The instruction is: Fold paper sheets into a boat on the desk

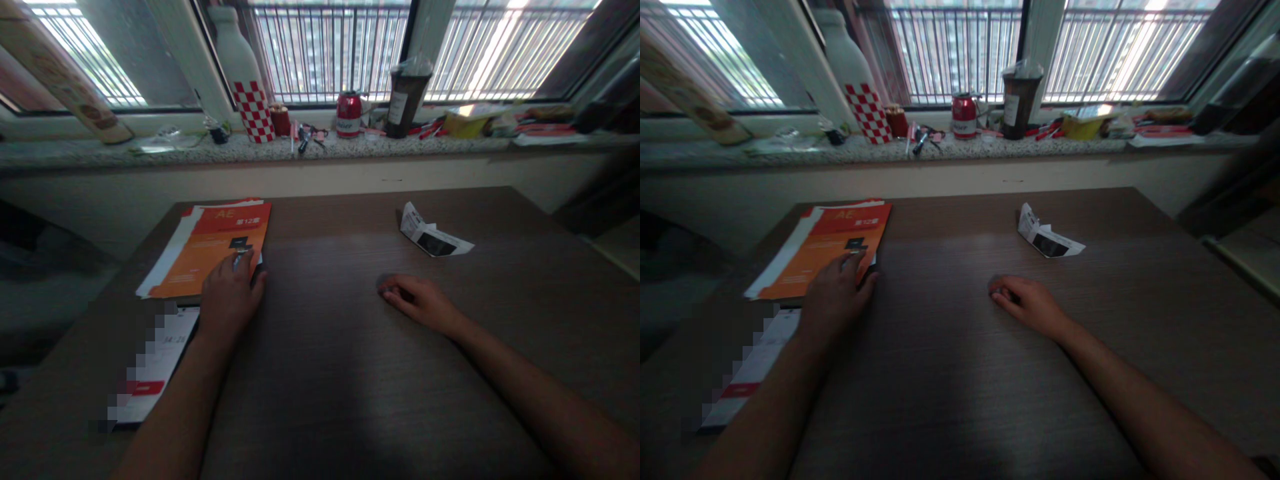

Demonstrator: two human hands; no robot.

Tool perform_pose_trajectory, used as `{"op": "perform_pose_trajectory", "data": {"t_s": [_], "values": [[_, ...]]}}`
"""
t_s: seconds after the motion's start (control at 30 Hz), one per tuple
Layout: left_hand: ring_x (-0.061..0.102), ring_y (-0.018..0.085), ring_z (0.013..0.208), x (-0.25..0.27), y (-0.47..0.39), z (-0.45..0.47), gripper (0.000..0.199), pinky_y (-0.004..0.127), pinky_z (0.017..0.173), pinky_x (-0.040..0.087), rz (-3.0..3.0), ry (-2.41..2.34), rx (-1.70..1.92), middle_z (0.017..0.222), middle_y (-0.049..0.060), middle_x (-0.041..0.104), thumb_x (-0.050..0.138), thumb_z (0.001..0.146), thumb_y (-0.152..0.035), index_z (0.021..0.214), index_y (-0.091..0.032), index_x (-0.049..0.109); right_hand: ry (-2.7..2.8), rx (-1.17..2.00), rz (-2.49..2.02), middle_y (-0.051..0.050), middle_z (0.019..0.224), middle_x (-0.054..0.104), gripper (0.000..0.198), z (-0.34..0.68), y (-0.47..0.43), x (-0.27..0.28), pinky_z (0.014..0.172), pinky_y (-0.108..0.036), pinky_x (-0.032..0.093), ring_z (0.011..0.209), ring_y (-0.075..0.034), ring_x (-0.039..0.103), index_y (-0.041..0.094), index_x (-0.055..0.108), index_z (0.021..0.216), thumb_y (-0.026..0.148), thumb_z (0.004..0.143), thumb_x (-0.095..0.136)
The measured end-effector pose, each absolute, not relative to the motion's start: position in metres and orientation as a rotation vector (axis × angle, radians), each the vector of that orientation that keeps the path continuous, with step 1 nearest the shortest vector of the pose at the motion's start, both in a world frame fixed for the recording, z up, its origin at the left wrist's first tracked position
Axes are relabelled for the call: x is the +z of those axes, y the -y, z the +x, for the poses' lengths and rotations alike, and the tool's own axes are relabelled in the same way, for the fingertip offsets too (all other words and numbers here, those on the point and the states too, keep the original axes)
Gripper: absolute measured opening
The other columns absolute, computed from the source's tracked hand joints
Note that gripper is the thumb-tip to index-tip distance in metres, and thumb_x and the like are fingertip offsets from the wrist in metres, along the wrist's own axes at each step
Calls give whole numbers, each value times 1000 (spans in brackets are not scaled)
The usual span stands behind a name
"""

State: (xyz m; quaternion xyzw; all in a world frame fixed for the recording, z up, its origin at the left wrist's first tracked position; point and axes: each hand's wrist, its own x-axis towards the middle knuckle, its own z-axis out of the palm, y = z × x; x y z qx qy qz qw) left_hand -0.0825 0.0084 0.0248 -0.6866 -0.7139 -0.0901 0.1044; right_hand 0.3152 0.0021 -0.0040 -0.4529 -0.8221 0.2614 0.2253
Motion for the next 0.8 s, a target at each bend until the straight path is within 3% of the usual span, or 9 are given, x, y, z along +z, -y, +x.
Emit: {"op": "perform_pose_trajectory", "data": {"t_s": [0.5,0.8], "values": [[67,40,122,27,-8,-81,49,54,85,61,-2078,2263,-239,146,20,63,33,110,-33,153,-15,51,2264,723,-1240,-2,87,71,25,316,-3,-7,70,-32,49,75,-19,65,25,72,116,41,105,56],[78,40,93,38,-6,-76,49,47,70,59,-1990,2389,-70,107,19,78,31,112,-32,158,-25,47,2261,735,-1229,-3,90,71,24,316,-3,-6,71,-31,48,76,-18,65,24,71,114,39,105,56]]}}
